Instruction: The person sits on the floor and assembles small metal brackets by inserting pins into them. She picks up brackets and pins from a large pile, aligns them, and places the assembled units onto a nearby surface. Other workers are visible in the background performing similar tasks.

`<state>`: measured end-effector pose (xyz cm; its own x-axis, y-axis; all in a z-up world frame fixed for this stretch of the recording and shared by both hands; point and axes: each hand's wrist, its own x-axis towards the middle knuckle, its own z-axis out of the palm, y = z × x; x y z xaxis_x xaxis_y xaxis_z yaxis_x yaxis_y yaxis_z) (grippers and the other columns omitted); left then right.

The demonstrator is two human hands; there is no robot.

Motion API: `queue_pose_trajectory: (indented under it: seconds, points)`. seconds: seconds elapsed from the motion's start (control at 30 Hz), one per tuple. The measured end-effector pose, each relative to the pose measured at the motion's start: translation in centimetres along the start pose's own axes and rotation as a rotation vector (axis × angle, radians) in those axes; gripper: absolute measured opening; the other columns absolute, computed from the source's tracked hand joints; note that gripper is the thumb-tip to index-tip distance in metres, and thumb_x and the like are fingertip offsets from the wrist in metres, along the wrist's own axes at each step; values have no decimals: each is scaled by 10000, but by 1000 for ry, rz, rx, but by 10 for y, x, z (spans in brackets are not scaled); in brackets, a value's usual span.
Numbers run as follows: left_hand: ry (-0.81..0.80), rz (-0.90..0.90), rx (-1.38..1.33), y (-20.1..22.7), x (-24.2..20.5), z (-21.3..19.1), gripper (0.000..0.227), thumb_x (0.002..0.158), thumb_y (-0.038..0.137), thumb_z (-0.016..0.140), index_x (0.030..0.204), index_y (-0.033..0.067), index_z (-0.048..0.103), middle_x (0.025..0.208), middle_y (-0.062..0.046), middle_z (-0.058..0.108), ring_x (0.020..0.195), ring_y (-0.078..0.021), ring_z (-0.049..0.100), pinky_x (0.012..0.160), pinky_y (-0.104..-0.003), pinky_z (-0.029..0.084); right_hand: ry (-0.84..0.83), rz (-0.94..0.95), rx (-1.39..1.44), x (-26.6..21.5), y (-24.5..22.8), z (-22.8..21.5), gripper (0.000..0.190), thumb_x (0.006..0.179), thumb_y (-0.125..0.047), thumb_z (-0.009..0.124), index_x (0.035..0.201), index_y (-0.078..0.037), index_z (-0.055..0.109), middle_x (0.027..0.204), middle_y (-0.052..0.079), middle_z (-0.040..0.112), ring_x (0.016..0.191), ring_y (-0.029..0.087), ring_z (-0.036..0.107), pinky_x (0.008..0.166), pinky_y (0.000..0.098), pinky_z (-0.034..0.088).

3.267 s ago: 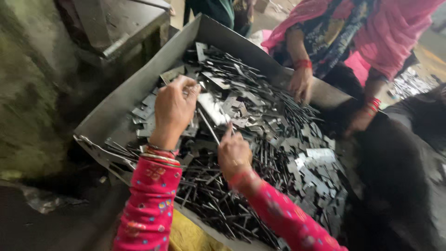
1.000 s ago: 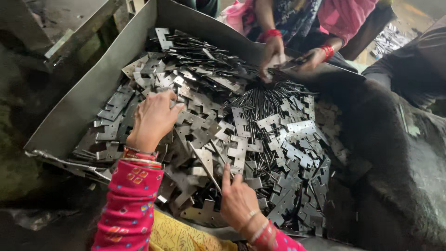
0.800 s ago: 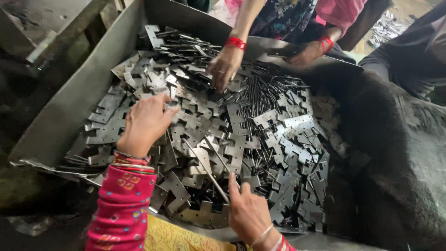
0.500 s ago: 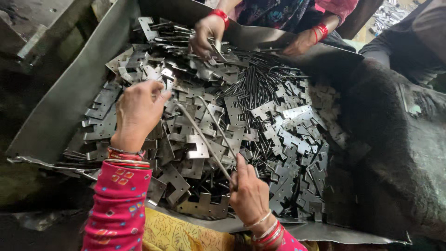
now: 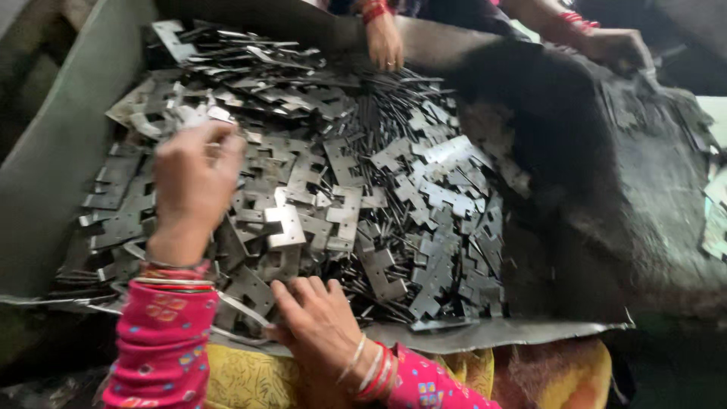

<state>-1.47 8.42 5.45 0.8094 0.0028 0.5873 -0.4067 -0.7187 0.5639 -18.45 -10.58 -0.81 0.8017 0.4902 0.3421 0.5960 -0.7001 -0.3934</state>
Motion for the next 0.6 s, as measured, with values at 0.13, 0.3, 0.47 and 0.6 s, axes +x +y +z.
queue_pose_trajectory:
  seconds: [0.13,0.3,0.47,0.6]
  points:
    - [-273,308,-53,51,-35,70,248,786,177,765,1007,68,748,1011,-135,735,962,-321,689,837,-417,552,-108,95,-33,-41,32,-21,517,856,-299,768,1292,-65,621,1027,95,612,931,291,602,772,432,447]
    - [-681,699,164,105,-104,113,510,642,108,713,1151,140,717,1380,-169,575,1363,-384,437,1111,-583,290,-41,268,-128,-95,90,-55,255,824,-324,777,942,-122,676,861,71,660,754,308,648,632,438,486]
    - [-911,777,340,117,-124,130,552,679,198,743,1224,147,671,1535,-183,460,1509,-394,289,1180,-606,125,-60,672,-319,-121,174,-102,265,868,-369,726,878,-108,684,808,117,672,757,362,669,633,502,521]
    - [-870,781,247,104,-119,141,439,782,234,731,1183,97,617,1418,-173,525,1436,-364,389,1219,-578,184,-144,660,-315,-127,211,-106,309,867,-410,740,962,-117,718,878,146,712,842,381,689,708,503,544]
